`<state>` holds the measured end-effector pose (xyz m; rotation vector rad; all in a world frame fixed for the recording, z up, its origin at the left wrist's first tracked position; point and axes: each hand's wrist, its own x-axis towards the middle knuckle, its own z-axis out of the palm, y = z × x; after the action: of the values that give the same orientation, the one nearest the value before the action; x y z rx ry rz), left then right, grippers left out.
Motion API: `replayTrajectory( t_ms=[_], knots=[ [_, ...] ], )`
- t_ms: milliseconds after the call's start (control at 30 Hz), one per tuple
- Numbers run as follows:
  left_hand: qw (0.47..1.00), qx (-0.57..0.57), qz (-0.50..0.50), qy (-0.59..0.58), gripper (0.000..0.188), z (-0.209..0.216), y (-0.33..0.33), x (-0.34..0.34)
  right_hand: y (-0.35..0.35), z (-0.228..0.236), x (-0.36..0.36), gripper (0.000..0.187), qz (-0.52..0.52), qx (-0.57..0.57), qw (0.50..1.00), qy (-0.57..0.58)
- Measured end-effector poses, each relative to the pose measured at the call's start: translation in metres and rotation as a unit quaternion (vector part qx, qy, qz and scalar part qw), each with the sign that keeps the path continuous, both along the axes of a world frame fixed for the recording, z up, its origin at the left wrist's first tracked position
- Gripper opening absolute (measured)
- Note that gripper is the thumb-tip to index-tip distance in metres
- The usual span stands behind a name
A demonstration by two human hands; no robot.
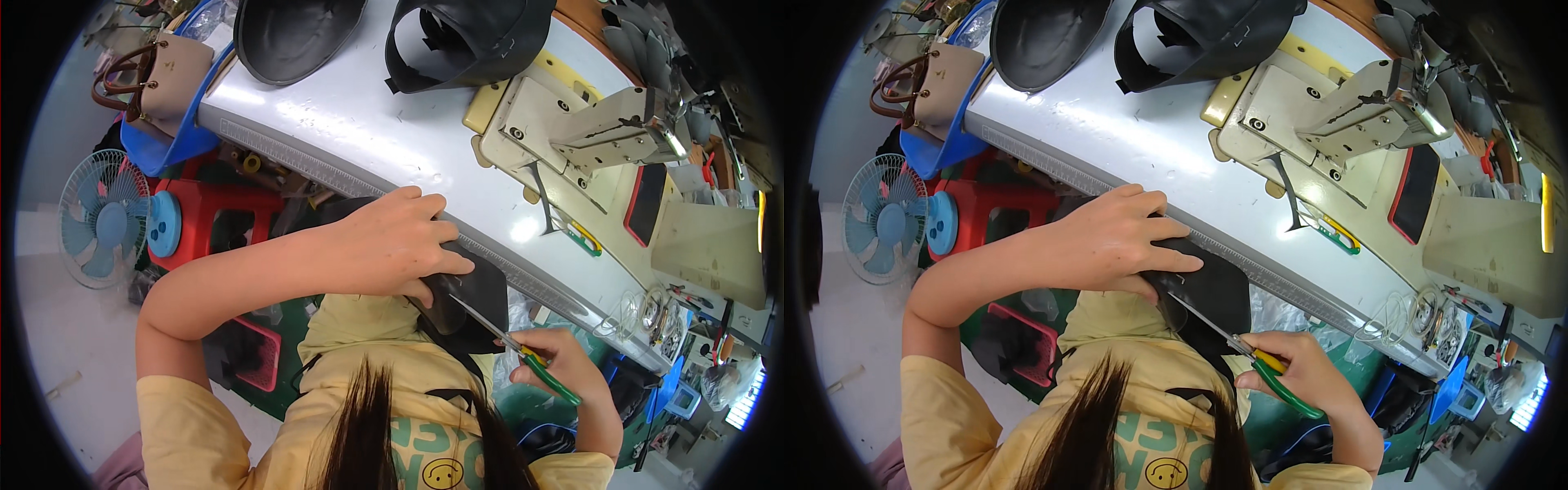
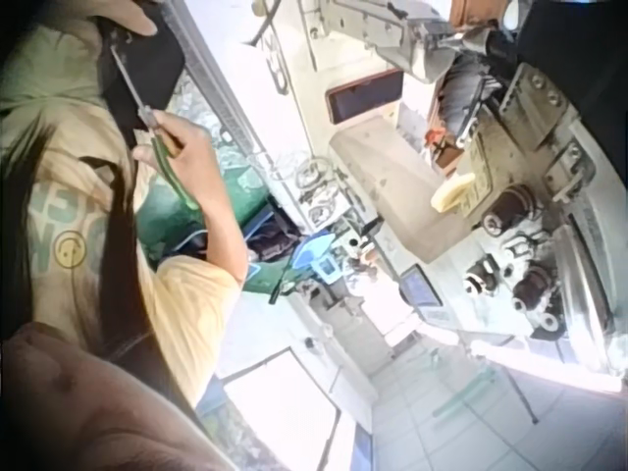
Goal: The person uses green-handled scissors to trim the edges of a black leather boot upper. They hold the boot in their left hand and carefully cut along the seams and edges, removing excess material. The person repeatedly rotates the boot to access different sections and continues trimming throughout the clip.
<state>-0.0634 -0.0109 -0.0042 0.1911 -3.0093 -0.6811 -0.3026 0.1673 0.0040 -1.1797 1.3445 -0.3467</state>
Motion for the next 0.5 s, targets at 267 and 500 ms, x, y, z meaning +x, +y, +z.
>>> replayTrajectory(
  t_ms=[267,500],
  knots=[
    [0.944,0.310,0.068,0.092,0.052,-0.003,-0.015,-0.010,0.000,0.004,0.008,0.047,0.050,-0.101,0.993,0.021],
    [0.776,0.550,-0.052,-0.304,0.037,-0.001,-0.029,-0.030,-0.005,0.019,0.019,0.051,0.136,-0.083,0.986,0.040]
  ],
)
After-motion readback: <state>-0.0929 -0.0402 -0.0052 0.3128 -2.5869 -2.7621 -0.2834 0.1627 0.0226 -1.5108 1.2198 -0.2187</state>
